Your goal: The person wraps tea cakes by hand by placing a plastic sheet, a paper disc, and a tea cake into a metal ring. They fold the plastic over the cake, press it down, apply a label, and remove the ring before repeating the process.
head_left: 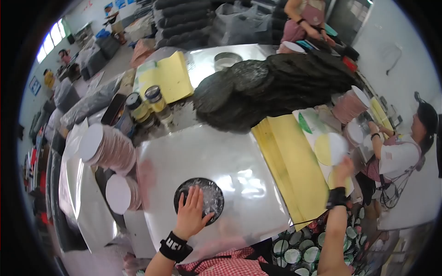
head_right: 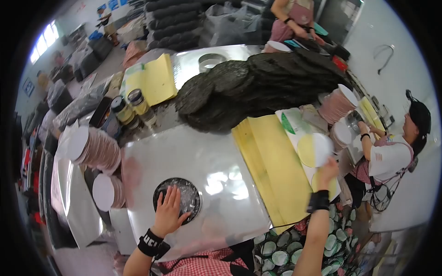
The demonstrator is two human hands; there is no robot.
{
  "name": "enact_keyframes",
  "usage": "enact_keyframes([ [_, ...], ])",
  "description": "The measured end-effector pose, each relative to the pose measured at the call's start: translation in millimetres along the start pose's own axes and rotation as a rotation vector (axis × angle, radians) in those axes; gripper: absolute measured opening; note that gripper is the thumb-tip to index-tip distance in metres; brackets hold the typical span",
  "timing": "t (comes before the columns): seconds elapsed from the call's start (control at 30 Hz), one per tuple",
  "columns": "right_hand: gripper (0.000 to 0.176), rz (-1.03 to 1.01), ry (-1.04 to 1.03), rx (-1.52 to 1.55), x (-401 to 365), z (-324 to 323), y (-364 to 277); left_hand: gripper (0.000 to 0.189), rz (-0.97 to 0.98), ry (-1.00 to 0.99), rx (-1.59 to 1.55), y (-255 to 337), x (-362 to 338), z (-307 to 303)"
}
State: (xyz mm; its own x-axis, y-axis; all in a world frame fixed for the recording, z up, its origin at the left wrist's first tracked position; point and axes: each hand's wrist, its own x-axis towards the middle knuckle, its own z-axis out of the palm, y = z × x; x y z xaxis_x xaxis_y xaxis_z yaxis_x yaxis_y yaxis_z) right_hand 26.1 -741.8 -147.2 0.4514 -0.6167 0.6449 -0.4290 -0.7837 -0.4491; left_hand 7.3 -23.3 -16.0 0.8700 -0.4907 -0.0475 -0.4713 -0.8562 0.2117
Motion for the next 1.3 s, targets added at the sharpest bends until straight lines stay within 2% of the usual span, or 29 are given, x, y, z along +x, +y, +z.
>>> enact_keyframes([
  [0.03, 0.021, -0.34, 0.02, -0.444, 7.8, -22.3, 107.2, 0.087, -0.014, -0.006, -0.026, 1.5, -0.2, -4.4],
  [0.07, 0.03, -0.669, 0.206, -0.892, 14.0, -36.1, 226.3, 0.086, -0.013, -0.004, -0.028, 1.2, -0.7, -5.2],
  [0.1, 0.031, -0.234, 0.019, -0.554, 7.3, -68.6, 144.3, 0.086, -0.013, 0.012, -0.029, 0.0, -1.5, -2.6],
  [0.13, 0.033, 0.351, 0.081, 0.206, 0.6, -110.6, 33.6, 0.086, -0.02, 0.03, -0.028, -1.5, -0.1, -0.8],
  [0.17, 0.037, 0.743, 0.336, 0.536, -5.7, -159.4, -101.3, 0.087, -0.019, 0.032, -0.031, -1.0, -2.2, 0.6],
  [0.23, 0.053, -0.217, 0.129, -0.022, -73.8, -71.3, -21.7, 0.084, -0.043, 0.115, 0.009, 2.8, -4.6, -0.9],
  [0.27, 0.05, -0.496, -0.114, -0.049, -124.8, -29.4, -39.5, 0.084, -0.02, 0.159, 0.011, 3.2, -6.9, -0.5],
  [0.33, 0.061, -0.413, -0.891, 0.373, -227.9, -78.5, -258.8, 0.082, -0.02, 0.121, 0.012, -0.5, -4.9, 9.0],
  [0.37, 0.067, -0.577, -0.829, 0.626, -226.5, -113.3, -364.8, 0.08, -0.022, 0.098, 0.004, -1.7, -3.3, 10.8],
  [0.4, 0.073, -0.769, -0.926, 0.797, -242.8, -119.4, -397.9, 0.077, -0.024, 0.066, -0.04, -1.6, -2.6, 9.1],
  [0.43, 0.077, -0.996, -0.894, 0.811, -253.6, -122.1, -419.8, 0.072, -0.04, 0.048, 0.04, 0.4, -3.6, 4.7],
  [0.47, 0.083, -1.092, -0.884, 0.804, -256.9, -128.4, -442.2, 0.069, 0.008, 0.104, -0.136, -8.0, -5.2, 20.7],
  [0.5, 0.083, -1.092, -0.878, 0.813, -256.9, -130.0, -451.1, 0.067, 0.062, 0.155, -0.314, -16.4, -7.5, 37.3],
  [0.53, 0.084, -1.106, -0.937, 0.729, -258.3, -132.7, -456.7, 0.065, -0.011, 0.143, -0.53, -14.1, -11.9, 34.7],
  [0.63, 0.086, -1.186, -0.963, 0.521, -248.5, -145.5, -465.2, 0.064, 0.042, 0.169, -0.299, -14.7, -12.2, 41.1],
  [0.67, 0.083, -1.05, -1.057, 0.565, -246.2, -144.2, -467.5, 0.064, -0.012, 0.127, -0.581, -14.3, -9.8, 45.0],
  [0.7, 0.08, -0.893, -1.158, 0.603, -248.3, -146.2, -466.7, 0.064, -0.007, 0.121, -0.582, -14.6, -9.4, 44.2],
  [0.73, 0.08, -0.873, -1.161, 0.599, -249.9, -140.1, -476.2, 0.063, -0.003, 0.109, -0.574, -14.7, -10.9, 43.0],
  [0.8, 0.071, -0.223, -1.473, 1.099, -251.0, -111.2, -503.3, 0.063, 0.007, 0.09, -0.57, -14.8, -13.9, 36.5],
  [0.83, 0.071, -0.216, -1.467, 1.103, -262.0, -104.5, -501.3, 0.059, 0.079, 0.145, -0.463, -20.7, -16.9, 26.4],
  [0.9, 0.07, -0.623, -1.247, 0.995, -280.7, -92.4, -498.0, 0.055, 0.148, 0.213, -0.348, -41.2, -26.8, 15.1],
  [0.97, 0.074, -0.689, -1.25, 0.941, -283.4, -105.3, -508.8, 0.048, -0.288, 0.654, -1.118, -58.0, -56.6, 18.5],
  [1.0, 0.072, -0.977, -1.197, 0.718, -281.6, -117.8, -517.3, 0.048, -0.301, 0.636, -1.12, -59.0, -61.5, 17.3],
  [1.03, 0.071, -1.26, -1.128, 0.482, -282.4, -123.8, -521.0, 0.047, -0.466, 0.462, -1.065, -57.2, -66.6, 15.6],
  [1.07, 0.073, -1.236, -1.175, 0.489, -290.8, -116.2, -518.9, 0.045, -0.623, 0.29, -1.003, -56.6, -69.2, 15.6],
  [1.1, 0.073, -1.234, -1.196, 0.49, -295.6, -114.9, -517.8, 0.045, -0.64, 0.28, -1.008, -54.2, -69.7, 20.3],
  [1.2, 0.076, -1.228, -1.18, 0.48, -298.8, -110.1, -517.5, 0.048, -0.482, 0.382, -0.572, -44.8, -55.8, 23.3],
  [1.23, 0.076, -1.229, -1.175, 0.475, -299.7, -108.3, -515.5, 0.048, -0.476, 0.386, -0.575, -35.5, -55.2, 11.5],
  [1.3, 0.075, -1.27, -1.309, 0.27, -302.3, -107.7, -514.4, 0.051, -0.318, 0.4, -0.313, -13.9, -58.6, -12.0],
])
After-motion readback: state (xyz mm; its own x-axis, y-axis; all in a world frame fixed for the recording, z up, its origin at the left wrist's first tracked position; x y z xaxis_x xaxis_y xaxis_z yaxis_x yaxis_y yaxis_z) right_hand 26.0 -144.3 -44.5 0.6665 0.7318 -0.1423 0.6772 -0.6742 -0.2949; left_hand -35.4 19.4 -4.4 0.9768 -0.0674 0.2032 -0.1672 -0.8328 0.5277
